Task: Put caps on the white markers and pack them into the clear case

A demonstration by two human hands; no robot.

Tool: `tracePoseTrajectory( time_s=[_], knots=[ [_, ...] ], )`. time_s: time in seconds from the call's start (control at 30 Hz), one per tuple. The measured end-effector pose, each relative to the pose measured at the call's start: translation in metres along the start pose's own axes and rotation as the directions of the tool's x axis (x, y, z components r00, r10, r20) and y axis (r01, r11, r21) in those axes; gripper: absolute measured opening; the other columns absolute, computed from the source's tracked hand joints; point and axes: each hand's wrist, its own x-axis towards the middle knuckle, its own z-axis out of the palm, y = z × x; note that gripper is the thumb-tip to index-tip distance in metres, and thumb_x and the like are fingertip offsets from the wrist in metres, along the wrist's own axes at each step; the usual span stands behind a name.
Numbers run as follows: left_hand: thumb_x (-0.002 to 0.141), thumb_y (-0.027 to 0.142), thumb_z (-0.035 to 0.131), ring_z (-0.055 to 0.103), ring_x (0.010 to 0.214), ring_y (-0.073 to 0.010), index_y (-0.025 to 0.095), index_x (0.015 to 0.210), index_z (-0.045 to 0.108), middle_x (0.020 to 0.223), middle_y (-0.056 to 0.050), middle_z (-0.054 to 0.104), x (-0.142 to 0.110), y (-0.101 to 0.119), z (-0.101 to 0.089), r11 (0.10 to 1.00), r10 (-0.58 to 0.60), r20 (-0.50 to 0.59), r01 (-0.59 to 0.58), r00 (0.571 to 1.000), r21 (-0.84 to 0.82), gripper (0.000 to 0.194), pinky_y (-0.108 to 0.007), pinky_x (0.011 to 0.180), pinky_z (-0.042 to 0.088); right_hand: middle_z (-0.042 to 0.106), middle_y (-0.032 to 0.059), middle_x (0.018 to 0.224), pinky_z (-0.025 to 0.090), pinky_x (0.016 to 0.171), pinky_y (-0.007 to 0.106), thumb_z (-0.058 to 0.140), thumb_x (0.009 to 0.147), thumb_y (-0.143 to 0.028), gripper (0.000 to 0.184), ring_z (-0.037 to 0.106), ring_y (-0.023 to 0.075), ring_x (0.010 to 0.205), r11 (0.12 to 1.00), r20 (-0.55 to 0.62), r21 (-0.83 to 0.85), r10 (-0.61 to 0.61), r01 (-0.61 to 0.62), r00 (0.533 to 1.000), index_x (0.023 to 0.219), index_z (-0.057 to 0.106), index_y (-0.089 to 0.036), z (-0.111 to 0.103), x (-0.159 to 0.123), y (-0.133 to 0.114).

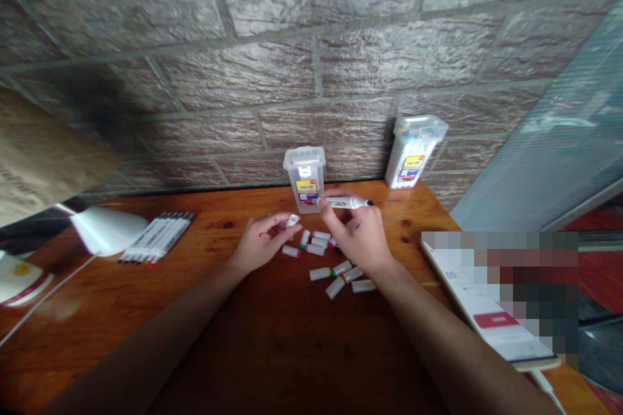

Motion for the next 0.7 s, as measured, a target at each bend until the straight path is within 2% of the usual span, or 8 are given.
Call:
tracePoseTrajectory(
  time_s=[0.17, 0.33, 0.5, 0.7],
  knots=[
    [0.087, 0.034, 0.07, 0.057, 0.053, -0.0086, 0.014, 0.096, 0.071, 0.067, 0.0, 0.07, 0.001, 0.001, -0.001, 0.999, 0.043, -0.024, -0.043, 0.999, 0.021, 0.022, -0.018, 0.054, 0.046, 0.076, 0.006, 0.087, 0.049, 0.059, 0.027, 0.062, 0.092, -0.04, 0.026, 0.067, 0.0167, 0.065, 1.0, 0.06, 0.006, -0.028, 0.028, 0.998, 0.095, 0.075, -0.018, 0.005, -0.006, -0.008],
    [0.088, 0.034, 0.07, 0.058, 0.053, -0.0088, 0.014, 0.097, 0.072, 0.067, 0.0, 0.069, 0.001, -0.001, -0.001, 1.0, 0.014, 0.005, -0.014, 1.0, 0.024, 0.022, -0.019, 0.053, 0.046, 0.076, 0.0049, 0.088, 0.049, 0.057, 0.027, 0.062, 0.092, -0.037, 0.022, 0.065, 0.0154, 0.062, 0.999, 0.076, 0.041, -0.033, 0.03, 0.997, 0.097, 0.073, -0.019, 0.004, -0.006, -0.012],
    [0.089, 0.034, 0.068, 0.06, 0.057, -0.0096, 0.014, 0.099, 0.072, 0.072, -0.002, 0.072, 0.0, -0.002, -0.001, 1.0, -0.006, 0.047, 0.006, 0.999, -0.009, 0.022, -0.019, 0.055, 0.047, 0.076, 0.0047, 0.102, 0.055, 0.086, 0.032, 0.062, 0.092, -0.032, 0.016, 0.072, 0.0204, 0.093, 0.989, 0.134, 0.104, -0.123, 0.109, 0.983, 0.097, 0.073, -0.022, 0.007, -0.007, -0.012],
    [0.09, 0.034, 0.067, 0.06, 0.058, -0.0096, 0.015, 0.1, 0.072, 0.074, -0.002, 0.072, 0.001, -0.001, -0.002, 1.0, 0.022, 0.046, -0.023, 0.999, 0.005, 0.021, -0.019, 0.056, 0.046, 0.076, 0.0056, 0.107, 0.055, 0.093, 0.033, 0.062, 0.093, -0.031, 0.018, 0.072, 0.0214, 0.099, 0.988, 0.194, 0.113, -0.13, 0.109, 0.972, 0.103, 0.072, -0.021, 0.01, -0.009, -0.009]
  ],
)
